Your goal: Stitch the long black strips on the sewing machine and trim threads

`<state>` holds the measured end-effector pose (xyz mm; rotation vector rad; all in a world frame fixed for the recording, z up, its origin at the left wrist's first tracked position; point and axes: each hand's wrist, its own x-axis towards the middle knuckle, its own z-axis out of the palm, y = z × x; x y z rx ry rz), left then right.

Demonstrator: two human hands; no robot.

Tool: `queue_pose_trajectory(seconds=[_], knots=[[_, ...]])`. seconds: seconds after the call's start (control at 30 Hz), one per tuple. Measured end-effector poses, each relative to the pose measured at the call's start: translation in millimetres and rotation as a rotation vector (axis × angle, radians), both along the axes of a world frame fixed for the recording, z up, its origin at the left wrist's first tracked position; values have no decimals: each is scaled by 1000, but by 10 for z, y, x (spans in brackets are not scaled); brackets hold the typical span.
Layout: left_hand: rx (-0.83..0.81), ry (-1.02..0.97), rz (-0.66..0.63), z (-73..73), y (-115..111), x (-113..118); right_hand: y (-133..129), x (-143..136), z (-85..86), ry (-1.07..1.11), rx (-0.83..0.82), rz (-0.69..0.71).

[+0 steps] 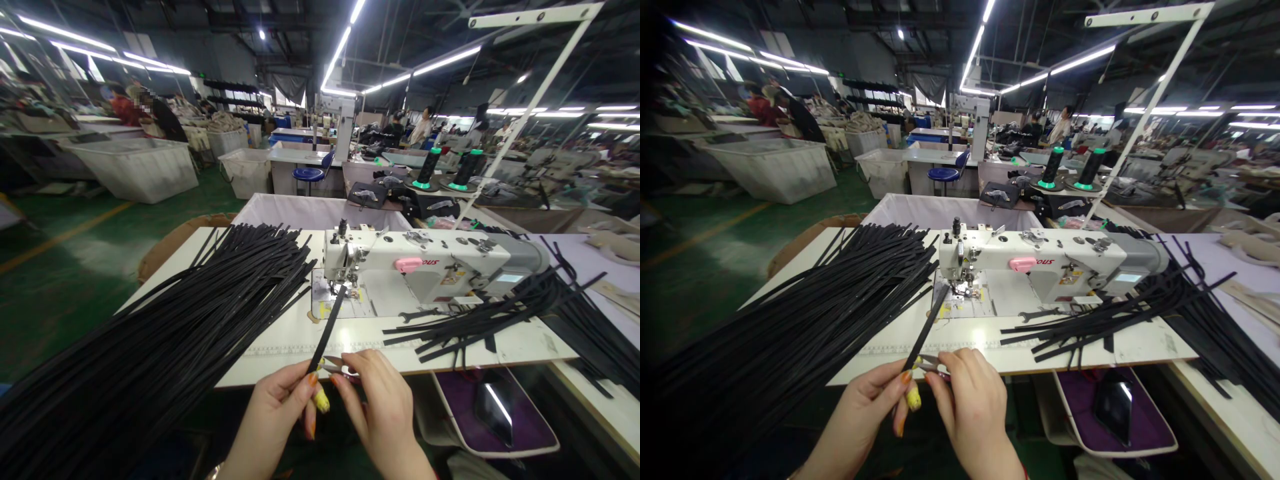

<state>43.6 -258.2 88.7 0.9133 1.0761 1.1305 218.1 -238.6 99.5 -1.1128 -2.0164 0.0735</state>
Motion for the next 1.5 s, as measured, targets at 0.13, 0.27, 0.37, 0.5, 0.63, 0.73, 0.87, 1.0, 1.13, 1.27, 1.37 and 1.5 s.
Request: queue_pose_trajectory(seconds=[0.13, 0.27, 0.37, 0.5, 0.63, 0.73, 0.87, 1.0, 1.13, 1.27, 1.37, 1.5], knots=[[26, 49, -1, 30, -6, 8, -24, 12, 6, -7, -13, 4], [24, 88, -5, 37, -4, 6, -22, 19, -1, -3, -16, 14], [28, 101, -19, 35, -5, 3, -10, 7, -19, 39, -39, 33], [25, 75, -63, 21, -4, 22, -26, -32, -47, 359, -220, 111], [-16, 44, -49, 12, -8, 46, -44, -53, -70, 521, -275, 123], [-25, 42, -32, 11, -12, 43, -21, -37, -83, 388, -206, 154], [-13, 61, -51, 3, -16, 32, 5, 3, -107, 262, -186, 163], [11, 81, -87, -2, -29, 28, 2, -2, -120, 188, -154, 285], [62, 150, -155, -2, -53, 8, 30, -64, -119, 240, -199, 315], [35, 120, -174, -8, -67, 1, 51, -129, -147, 327, -248, 341], [-9, 15, -171, -2, -62, 24, 38, -157, -157, 468, -240, 272], [8, 45, -124, -30, -32, 40, 16, -153, -108, 665, -233, 144]])
